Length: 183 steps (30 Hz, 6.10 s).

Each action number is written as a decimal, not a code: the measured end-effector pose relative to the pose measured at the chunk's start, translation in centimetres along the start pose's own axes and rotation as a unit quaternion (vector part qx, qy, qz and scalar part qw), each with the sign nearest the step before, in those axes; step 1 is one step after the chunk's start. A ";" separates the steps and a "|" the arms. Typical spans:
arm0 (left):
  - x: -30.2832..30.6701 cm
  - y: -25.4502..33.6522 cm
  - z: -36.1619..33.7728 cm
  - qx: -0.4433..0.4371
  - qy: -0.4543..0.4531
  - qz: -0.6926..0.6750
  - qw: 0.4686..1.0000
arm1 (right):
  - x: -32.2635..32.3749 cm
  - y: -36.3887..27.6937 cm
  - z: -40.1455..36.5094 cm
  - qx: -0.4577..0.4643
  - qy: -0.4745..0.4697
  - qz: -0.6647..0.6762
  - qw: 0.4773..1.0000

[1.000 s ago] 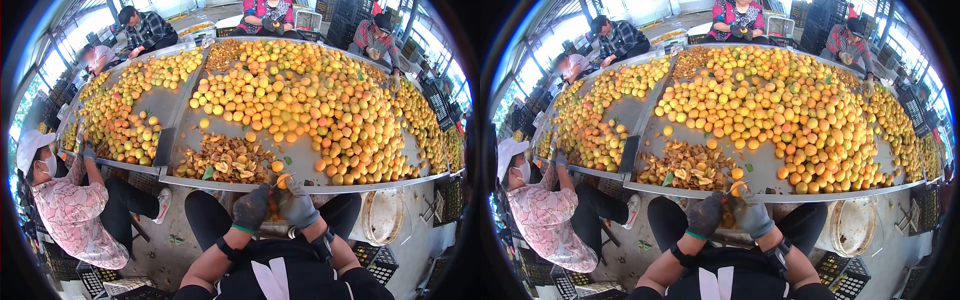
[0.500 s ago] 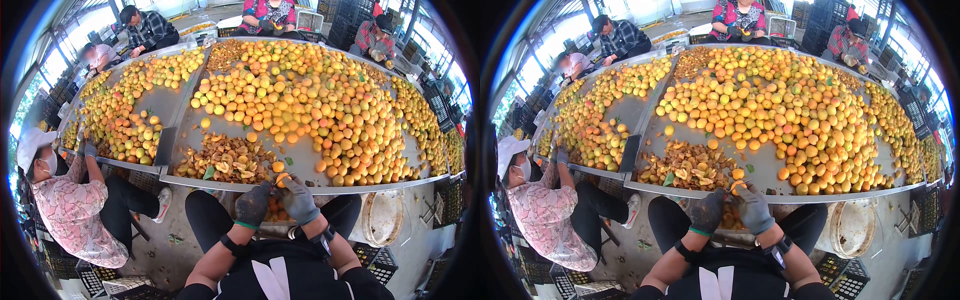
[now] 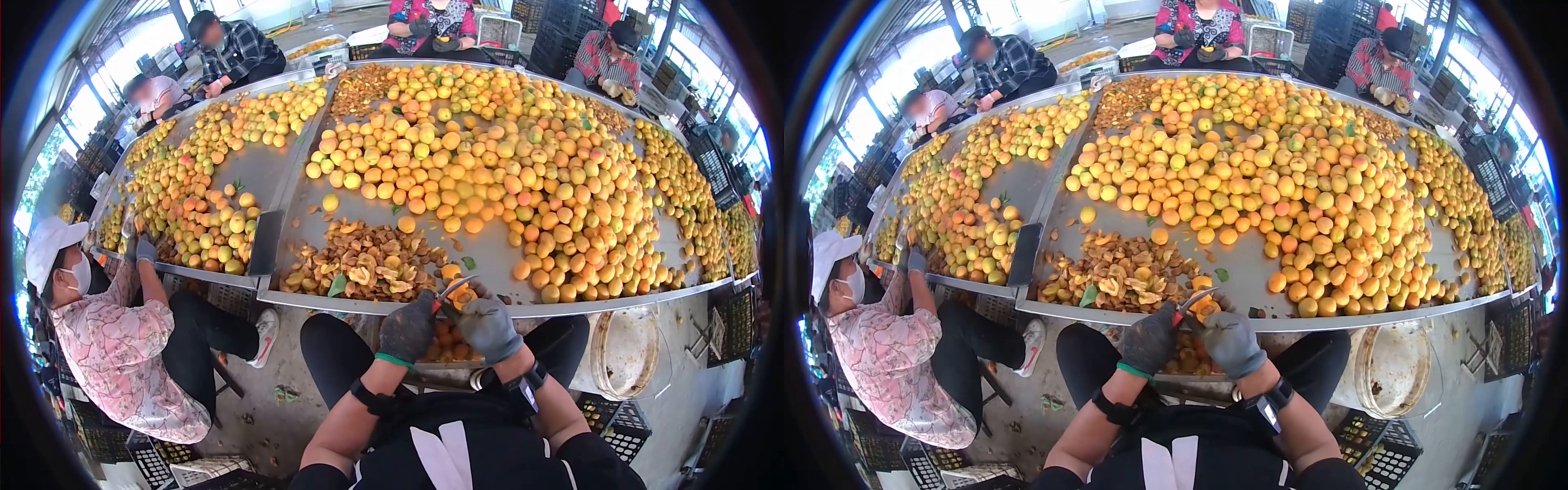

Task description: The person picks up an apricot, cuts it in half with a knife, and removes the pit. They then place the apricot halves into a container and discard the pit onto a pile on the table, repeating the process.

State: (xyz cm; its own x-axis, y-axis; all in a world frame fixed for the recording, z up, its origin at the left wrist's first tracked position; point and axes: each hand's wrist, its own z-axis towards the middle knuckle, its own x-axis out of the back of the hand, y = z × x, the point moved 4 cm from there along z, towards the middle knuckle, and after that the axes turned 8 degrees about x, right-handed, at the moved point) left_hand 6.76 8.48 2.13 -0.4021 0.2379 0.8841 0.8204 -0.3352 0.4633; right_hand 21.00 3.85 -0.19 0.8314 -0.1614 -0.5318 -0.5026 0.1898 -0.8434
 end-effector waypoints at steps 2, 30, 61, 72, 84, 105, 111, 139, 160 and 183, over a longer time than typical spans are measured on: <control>-0.2 -0.3 -0.1 0.020 -0.024 -0.058 0.998 | 0.1 -0.3 0.3 -0.008 0.016 0.022 1.000; 2.5 -0.8 -2.9 -0.047 0.115 0.022 0.992 | -2.4 -2.4 -0.8 -0.158 0.032 0.177 0.971; -3.1 -3.2 -5.9 -0.088 0.092 0.055 0.990 | -1.5 0.8 -6.7 -0.304 0.196 0.330 0.872; -4.4 -4.3 -5.7 -0.117 0.095 0.057 0.987 | 0.7 2.5 -8.2 -0.322 0.153 0.420 0.835; -3.5 -6.4 -5.5 0.017 -0.056 -0.048 0.997 | 3.0 1.4 -7.6 -0.224 0.041 -0.011 0.974; 2.6 -1.1 -4.0 0.140 -0.172 -0.675 0.704 | -0.8 0.5 -6.8 -0.285 0.020 0.056 0.957; 2.4 -1.2 -4.2 0.124 -0.178 -0.687 0.693 | -1.2 1.0 -6.9 -0.310 0.082 0.070 0.945; 3.9 -4.9 -5.8 0.159 -0.110 -0.710 0.677 | -2.1 3.2 9.3 0.212 0.037 -0.367 0.905; 1.8 -4.6 -4.6 0.173 -0.103 -0.742 0.639 | -1.4 -4.7 1.2 0.033 -0.183 -0.755 0.629; 1.5 -1.1 -5.3 -0.010 0.031 -0.118 0.993 | -2.4 -3.6 -2.9 -0.086 -0.053 0.008 0.995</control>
State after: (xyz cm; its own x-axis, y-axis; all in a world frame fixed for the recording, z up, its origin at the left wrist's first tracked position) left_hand 3.09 4.36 3.22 -0.6066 0.2556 0.7528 0.6927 -0.2949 0.6582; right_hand 20.16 0.78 3.95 0.8389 -0.0550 -0.5415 -0.5412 0.0208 -0.8406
